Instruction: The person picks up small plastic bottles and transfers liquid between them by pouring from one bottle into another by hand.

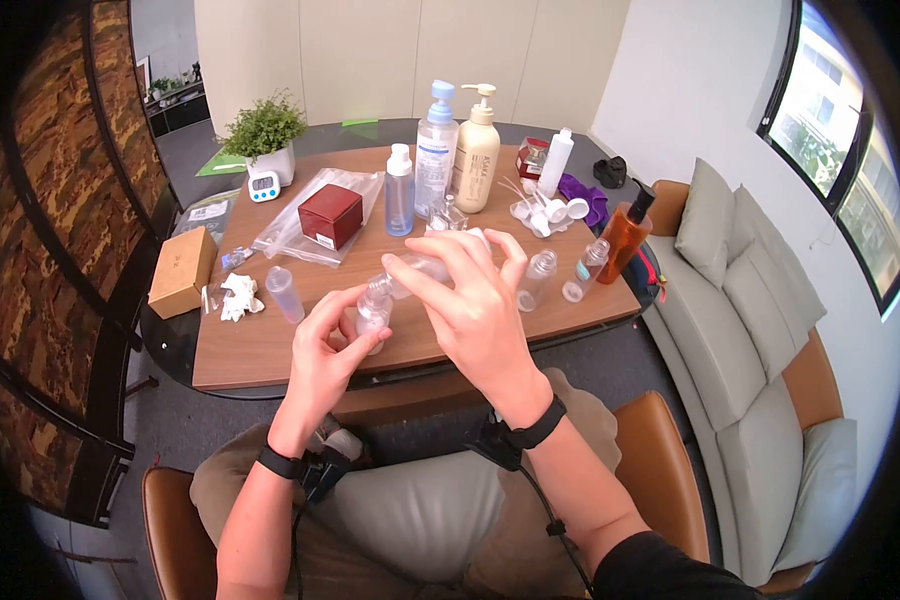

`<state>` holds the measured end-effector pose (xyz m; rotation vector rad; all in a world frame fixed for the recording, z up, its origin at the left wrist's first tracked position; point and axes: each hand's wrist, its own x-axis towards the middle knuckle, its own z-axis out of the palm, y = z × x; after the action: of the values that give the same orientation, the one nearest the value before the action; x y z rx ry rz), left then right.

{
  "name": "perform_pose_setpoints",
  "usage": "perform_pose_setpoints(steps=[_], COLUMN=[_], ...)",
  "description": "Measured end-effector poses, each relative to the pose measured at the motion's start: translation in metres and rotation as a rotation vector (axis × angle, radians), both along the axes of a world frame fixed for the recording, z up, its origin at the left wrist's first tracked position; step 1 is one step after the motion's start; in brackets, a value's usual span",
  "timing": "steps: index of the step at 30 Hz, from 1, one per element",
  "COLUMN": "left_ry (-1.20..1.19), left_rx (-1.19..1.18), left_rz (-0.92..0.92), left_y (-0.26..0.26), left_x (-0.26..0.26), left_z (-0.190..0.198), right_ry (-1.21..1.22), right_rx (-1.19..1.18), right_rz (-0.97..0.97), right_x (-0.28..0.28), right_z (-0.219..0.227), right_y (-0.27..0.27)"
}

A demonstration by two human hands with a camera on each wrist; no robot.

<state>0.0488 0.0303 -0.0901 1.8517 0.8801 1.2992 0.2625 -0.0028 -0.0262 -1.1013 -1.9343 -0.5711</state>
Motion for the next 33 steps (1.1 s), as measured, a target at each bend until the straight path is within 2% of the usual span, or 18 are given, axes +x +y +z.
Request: perform_pose_setpoints(steps=[33], left_ry=[-0.007], left_rx=[-0.007], left_rz=[-0.005], left_y=[-0.0027], left_x=[0.0002], left_z=[0.0026], right_ry=[-0.026], right_rx=[0.011], right_rz=[-0.026], right_x=[-0.0012], right_z=[0.0011], right_y=[-0.0016])
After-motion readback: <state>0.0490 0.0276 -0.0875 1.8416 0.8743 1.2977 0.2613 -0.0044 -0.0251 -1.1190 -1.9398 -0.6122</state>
